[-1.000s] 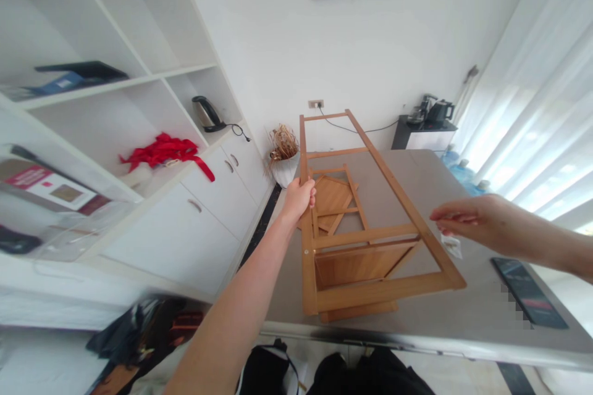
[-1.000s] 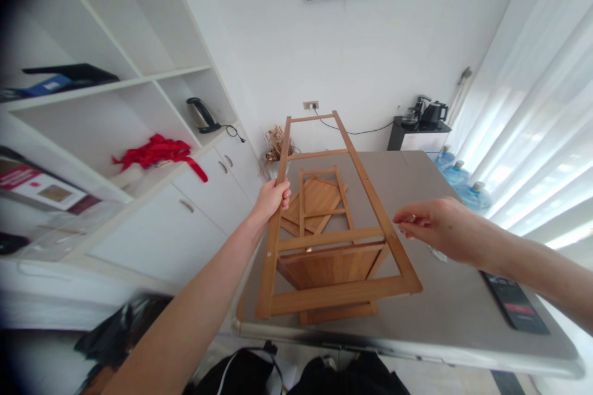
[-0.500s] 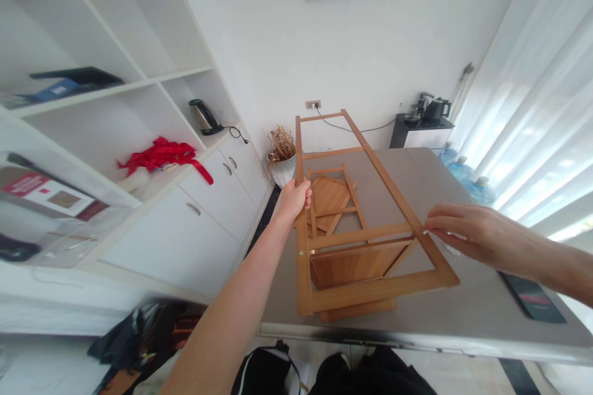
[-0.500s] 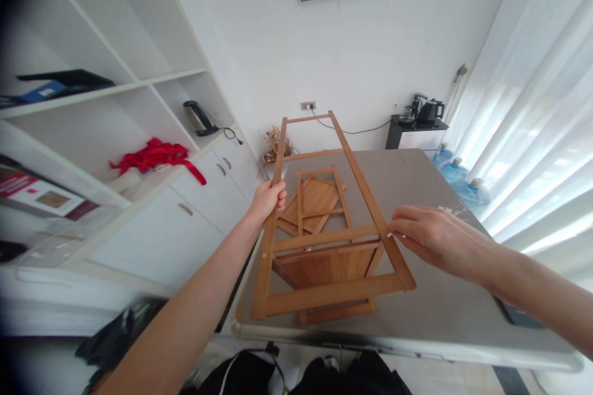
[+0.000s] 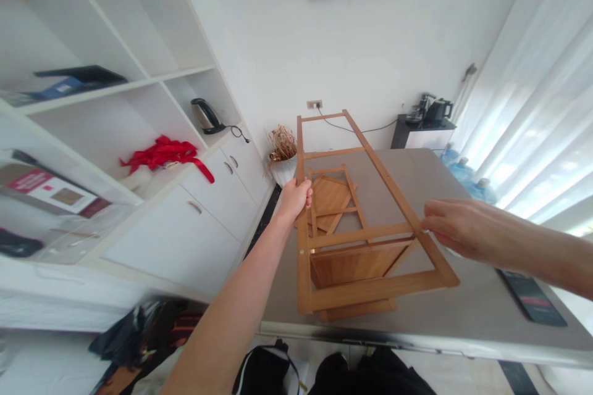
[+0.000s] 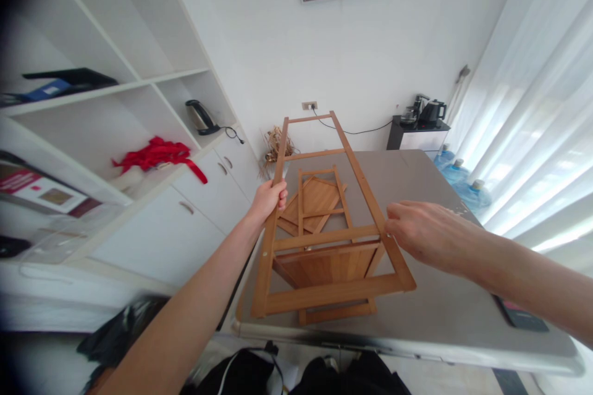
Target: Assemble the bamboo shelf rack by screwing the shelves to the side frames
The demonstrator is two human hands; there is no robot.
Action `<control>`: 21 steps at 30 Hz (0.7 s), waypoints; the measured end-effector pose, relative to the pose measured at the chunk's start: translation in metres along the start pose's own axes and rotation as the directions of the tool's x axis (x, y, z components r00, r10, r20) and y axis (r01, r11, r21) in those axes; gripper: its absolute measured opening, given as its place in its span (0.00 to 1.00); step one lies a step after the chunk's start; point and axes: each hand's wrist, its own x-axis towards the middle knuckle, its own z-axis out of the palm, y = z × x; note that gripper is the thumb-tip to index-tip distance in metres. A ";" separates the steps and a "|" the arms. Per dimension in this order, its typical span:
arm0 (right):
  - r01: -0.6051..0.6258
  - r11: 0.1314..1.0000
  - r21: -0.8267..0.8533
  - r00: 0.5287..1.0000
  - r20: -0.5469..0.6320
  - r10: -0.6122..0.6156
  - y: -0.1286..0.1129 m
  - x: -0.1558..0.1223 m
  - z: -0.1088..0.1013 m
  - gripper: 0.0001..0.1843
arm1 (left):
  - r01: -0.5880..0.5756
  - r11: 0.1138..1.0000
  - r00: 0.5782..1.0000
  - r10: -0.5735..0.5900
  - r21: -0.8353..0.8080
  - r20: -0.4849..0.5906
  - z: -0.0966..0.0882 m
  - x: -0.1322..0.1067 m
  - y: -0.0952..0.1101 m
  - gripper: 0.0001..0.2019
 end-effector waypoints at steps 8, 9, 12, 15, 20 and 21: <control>0.001 0.991 -0.133 0.976 0.214 0.028 -0.002 0.029 -0.005 0.13 | -0.029 0.986 0.997 0.040 0.164 -0.062 0.000 0.003 -0.003 0.06; -0.012 0.991 -0.136 0.972 0.231 0.043 -0.003 0.033 -0.007 0.13 | -0.034 0.979 0.996 0.050 0.201 -0.075 -0.001 0.004 -0.003 0.06; -0.027 0.987 -0.158 0.960 0.270 0.070 -0.009 0.043 -0.016 0.15 | -0.058 0.949 0.987 0.101 0.309 -0.126 -0.006 0.005 0.001 0.05; -0.016 0.986 -0.164 0.958 0.279 0.062 -0.016 0.048 -0.026 0.16 | -0.139 0.904 0.959 0.224 0.405 -0.171 -0.006 -0.002 0.016 0.15; -0.024 0.991 -0.132 0.936 0.345 0.069 -0.019 0.052 -0.033 0.17 | -0.565 0.563 0.796 0.564 0.603 0.219 0.035 -0.052 0.059 0.04; -0.046 0.990 -0.133 0.930 0.356 0.091 -0.017 0.052 -0.031 0.16 | -0.623 0.544 0.776 0.521 0.563 0.355 0.049 -0.066 0.066 0.04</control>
